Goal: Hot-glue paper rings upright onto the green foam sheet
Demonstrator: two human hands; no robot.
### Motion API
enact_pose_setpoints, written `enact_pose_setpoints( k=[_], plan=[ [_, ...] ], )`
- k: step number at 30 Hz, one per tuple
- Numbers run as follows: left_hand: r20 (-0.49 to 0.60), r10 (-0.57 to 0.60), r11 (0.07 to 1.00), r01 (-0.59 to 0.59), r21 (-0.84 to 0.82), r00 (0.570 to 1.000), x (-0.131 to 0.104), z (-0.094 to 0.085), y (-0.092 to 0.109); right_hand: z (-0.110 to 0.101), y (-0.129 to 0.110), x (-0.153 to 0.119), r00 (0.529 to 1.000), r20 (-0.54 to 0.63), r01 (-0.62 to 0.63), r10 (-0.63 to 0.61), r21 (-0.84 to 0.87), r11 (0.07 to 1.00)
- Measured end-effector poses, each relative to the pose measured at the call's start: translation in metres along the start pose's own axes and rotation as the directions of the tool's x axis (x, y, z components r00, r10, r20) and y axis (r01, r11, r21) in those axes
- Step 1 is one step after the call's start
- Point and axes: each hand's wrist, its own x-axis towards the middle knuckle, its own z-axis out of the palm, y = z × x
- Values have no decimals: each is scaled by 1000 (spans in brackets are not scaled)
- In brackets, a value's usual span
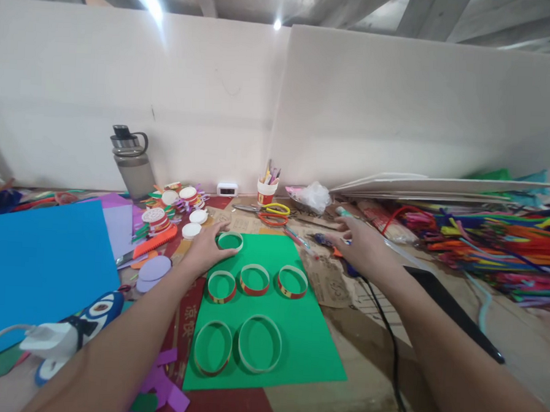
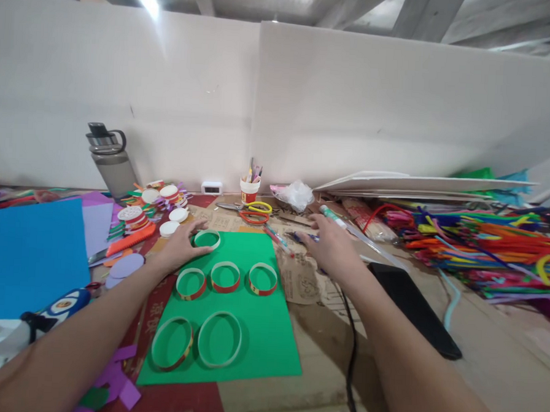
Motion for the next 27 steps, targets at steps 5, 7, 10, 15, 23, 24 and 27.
enact_pose_setpoints(
  k=[5, 7, 10, 15, 23, 24, 27],
  plan=[
    [0, -14, 998, 14, -55, 1000, 0, 1, -1, -1, 21, -1, 975, 154, -100, 158, -329, 939],
    [-1, -21, 997, 21, -68, 1000, 0, 0, 1, 2, 21, -2, 954, 228, -94, 197, -396, 914],
    [7, -31, 996, 32, -86, 999, 1, -1, 5, 7, 19, -1, 932, 278, -91, 231, -440, 894],
    [-2, -33, 996, 33, -83, 999, 0, -2, 7, 20, 24, 0, 938, 209, -172, 277, -414, 894],
    [-4, -34, 994, 33, -105, 999, 3, 0, -1, 23, 40, 3, 917, 200, -273, 344, -314, 909],
    [-5, -36, 993, 36, -111, 999, 4, 0, -1, 21, 40, 4, 909, 225, -276, 352, -310, 910],
    [-4, -58, 992, 57, -109, 998, 4, -2, 5, 15, 40, 5, 884, 287, -287, 369, -291, 913]
  ],
)
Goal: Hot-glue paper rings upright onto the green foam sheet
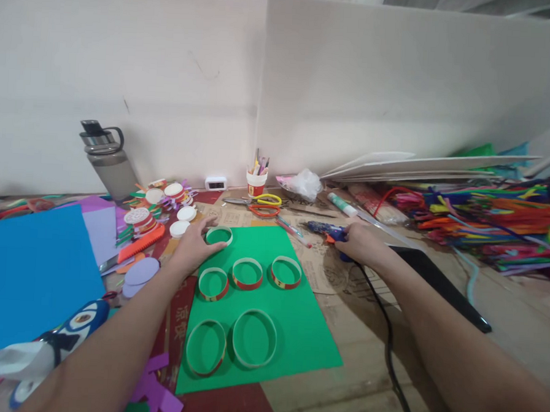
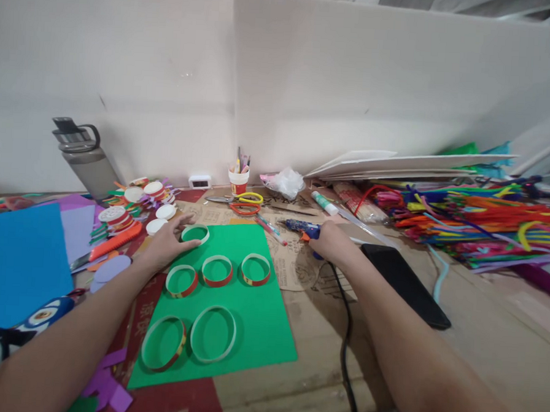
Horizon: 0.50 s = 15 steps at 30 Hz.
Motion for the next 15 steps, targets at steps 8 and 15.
enact_pose_setpoints(
  k=[8, 15],
  plan=[
    [-13, -29, 997, 30, 73, 999, -1, -2, 6, 1, 6, 5, 1000, 23, 13, -13, 26, 1000],
    [-16, -1, 1000, 1, 19, 1000, 0, 2, -5, -2, 12, 3, 996, -69, -31, 57, 336, 941]
  ],
)
